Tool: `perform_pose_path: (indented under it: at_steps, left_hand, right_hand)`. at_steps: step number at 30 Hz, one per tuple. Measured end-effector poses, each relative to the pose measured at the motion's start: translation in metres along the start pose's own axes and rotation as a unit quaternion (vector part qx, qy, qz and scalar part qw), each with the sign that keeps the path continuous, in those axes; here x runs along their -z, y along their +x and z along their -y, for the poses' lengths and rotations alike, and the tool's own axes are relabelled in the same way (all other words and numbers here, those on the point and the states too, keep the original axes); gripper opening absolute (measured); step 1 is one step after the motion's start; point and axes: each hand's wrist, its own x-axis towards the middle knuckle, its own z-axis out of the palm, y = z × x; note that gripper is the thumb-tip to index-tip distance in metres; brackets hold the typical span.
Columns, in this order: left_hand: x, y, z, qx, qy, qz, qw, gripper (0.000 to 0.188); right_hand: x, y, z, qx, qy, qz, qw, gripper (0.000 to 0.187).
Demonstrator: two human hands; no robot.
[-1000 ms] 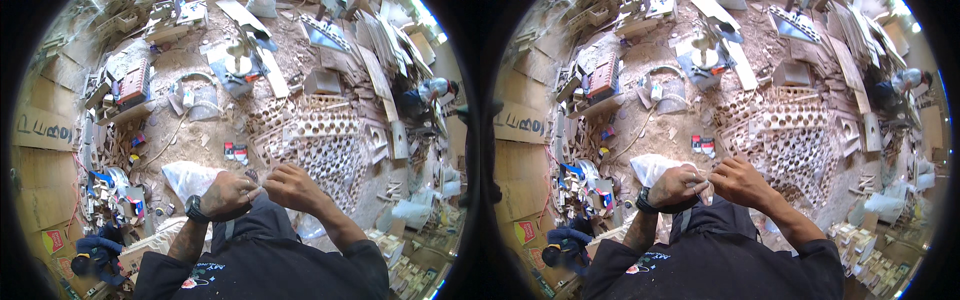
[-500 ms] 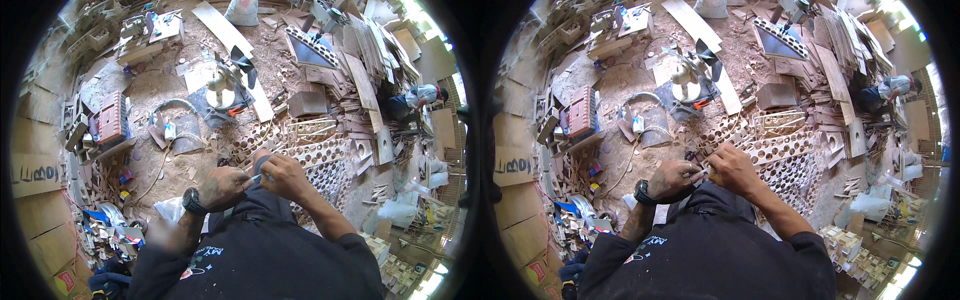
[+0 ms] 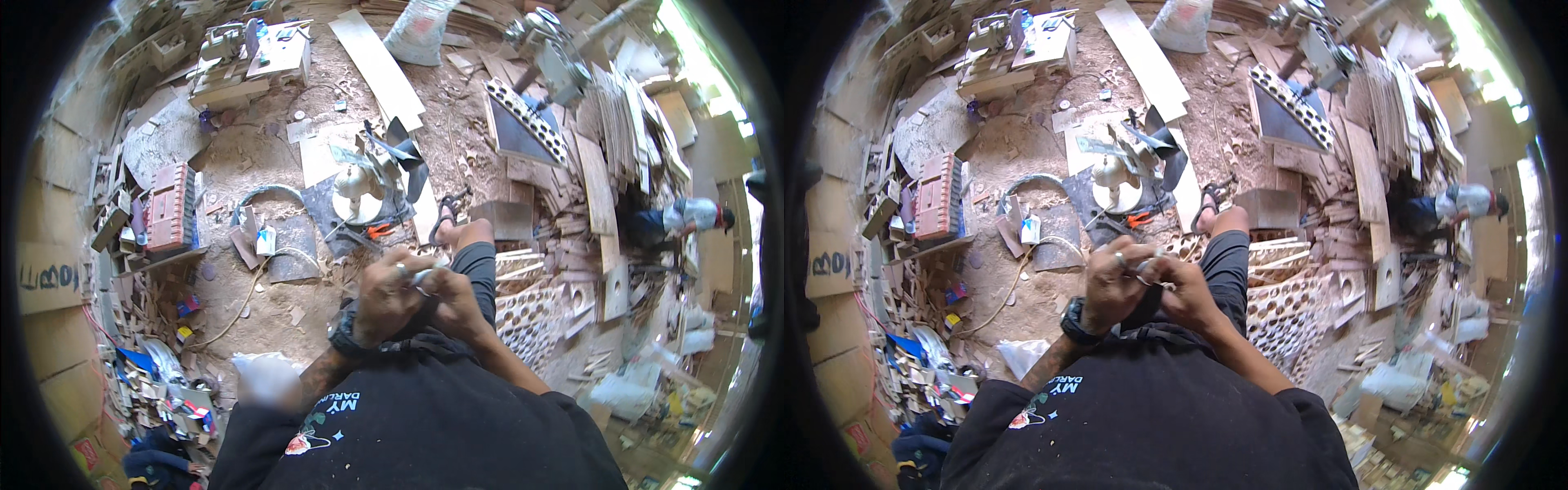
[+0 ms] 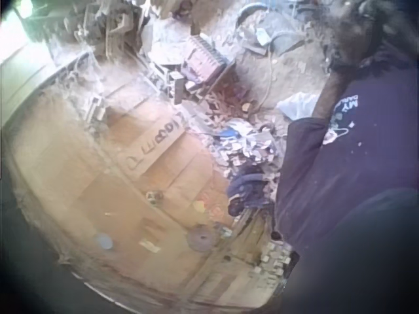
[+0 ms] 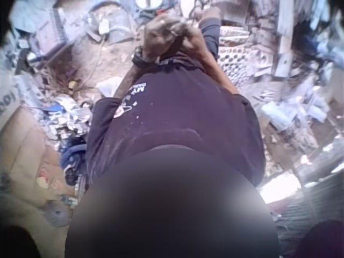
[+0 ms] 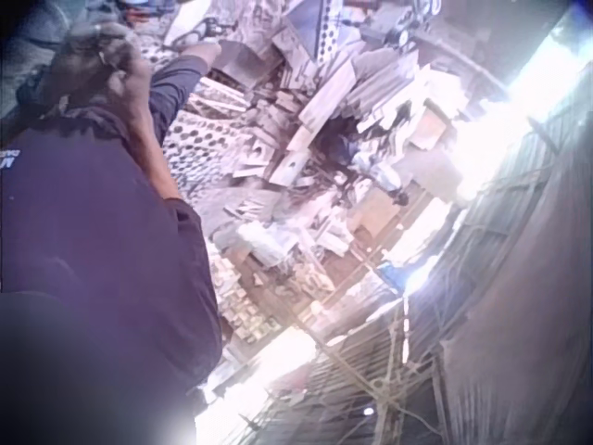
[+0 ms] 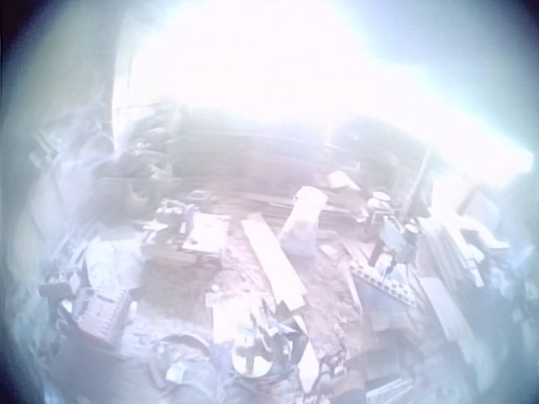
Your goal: The person sits on the floor and aligns a small black plastic piece onto a larger curved black component. They then apply glue from a white bottle along the seam and press the pieces together to bond them.
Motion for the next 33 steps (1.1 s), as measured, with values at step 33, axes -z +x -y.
perform_pose_path:
  at_steps: [33]
  left_hand:
    - [-0.384, 0.195, 0.387, 0.306, -0.203, -0.782, 0.504, 0.047]
  right_hand:
    - [0.348, 0.562, -0.484, 0.006, -0.073, 0.449, 0.89, 0.03]
